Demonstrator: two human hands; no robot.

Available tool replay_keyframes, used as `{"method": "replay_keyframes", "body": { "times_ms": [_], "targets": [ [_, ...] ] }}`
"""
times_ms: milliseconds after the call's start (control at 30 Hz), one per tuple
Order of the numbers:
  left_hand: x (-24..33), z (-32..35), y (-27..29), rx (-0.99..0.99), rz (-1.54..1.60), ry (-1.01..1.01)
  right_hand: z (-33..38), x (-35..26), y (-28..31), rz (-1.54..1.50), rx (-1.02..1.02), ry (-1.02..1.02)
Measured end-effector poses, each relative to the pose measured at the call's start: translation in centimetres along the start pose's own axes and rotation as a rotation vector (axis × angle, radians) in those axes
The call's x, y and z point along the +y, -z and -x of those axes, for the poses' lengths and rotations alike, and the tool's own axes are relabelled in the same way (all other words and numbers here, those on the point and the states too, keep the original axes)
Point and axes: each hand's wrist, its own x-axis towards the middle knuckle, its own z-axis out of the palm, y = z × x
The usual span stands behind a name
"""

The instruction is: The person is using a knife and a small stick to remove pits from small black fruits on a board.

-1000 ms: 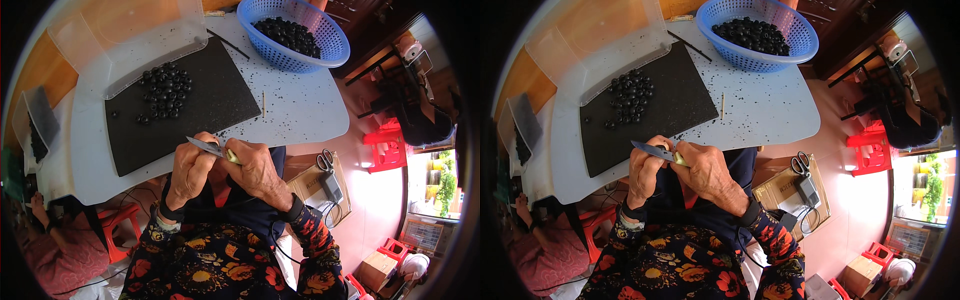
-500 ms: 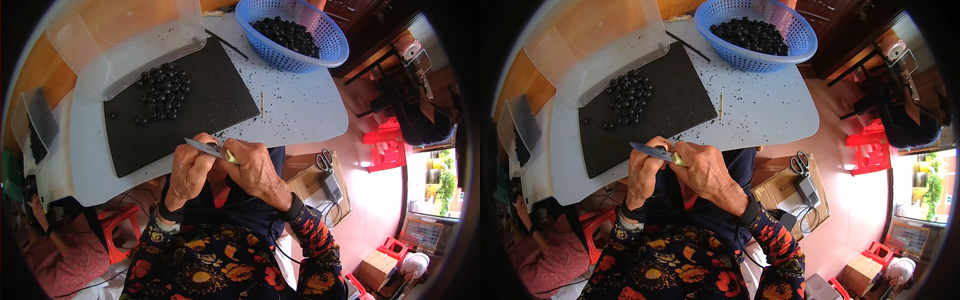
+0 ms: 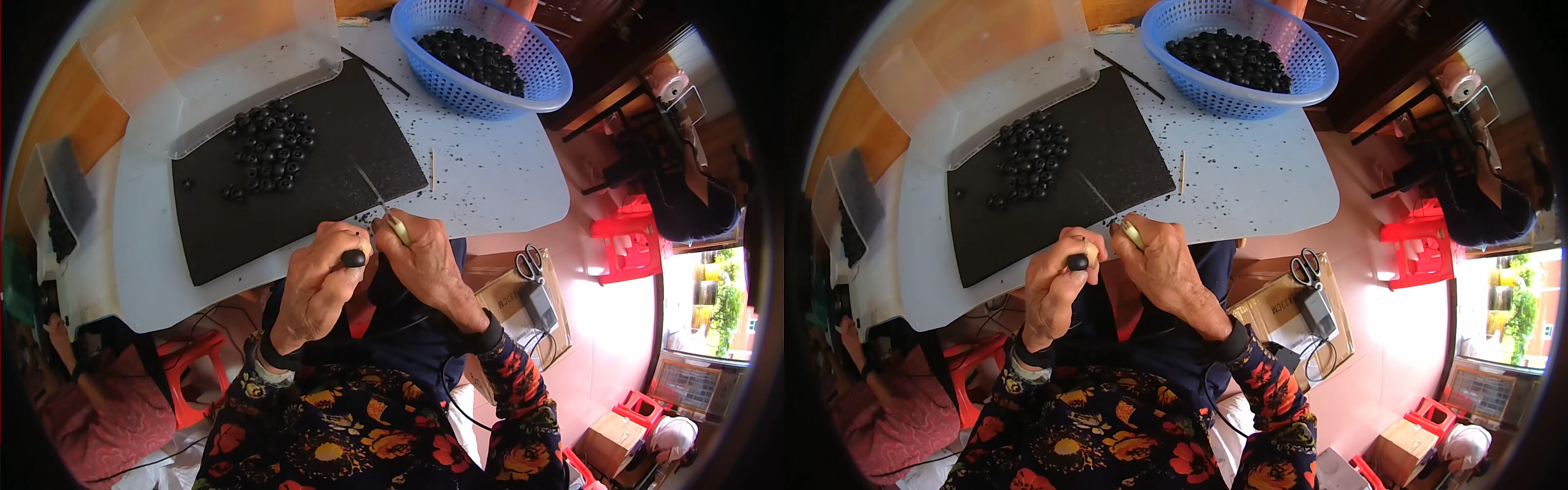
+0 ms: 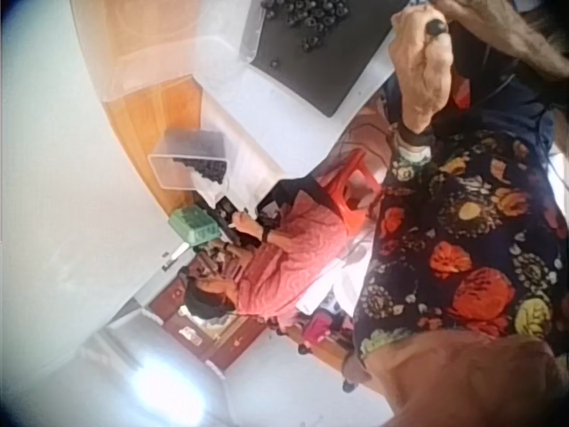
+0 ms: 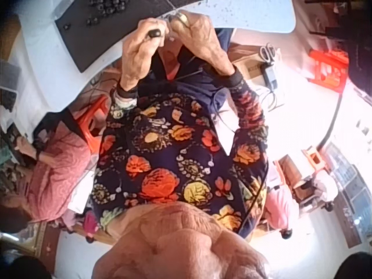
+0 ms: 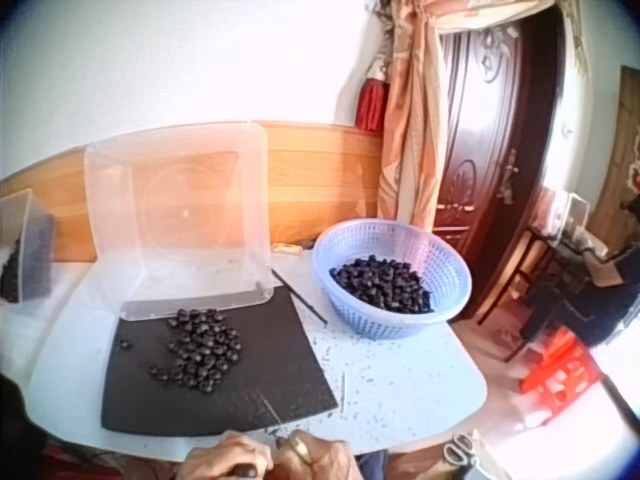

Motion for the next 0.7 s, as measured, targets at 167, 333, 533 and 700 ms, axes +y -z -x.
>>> {"method": "replay_keyframes", "body": {
  "times_ms": [167,333,533,700],
  "targets": [
    [-0.5,0.2,0.3,-0.016,0.075,0.111,1.2,0.3,-0.5,-0.168,0.026,-0.004],
    [-1.1,0.4,0.4,-0.001,0.194,0.207,1.7,-0.2,-0.3,-0.175,0.026,0.034],
    [-1.1,0.3,0.5,0.001,0.209,0.241,1.3,-2.0,-0.1,-0.243,0.115,0.018],
    [-0.8,0.1,0.9,-0.050,0.073,0.270,0.6,-2.6,-0.5,-0.292,0.083,0.116]
  ]
}}
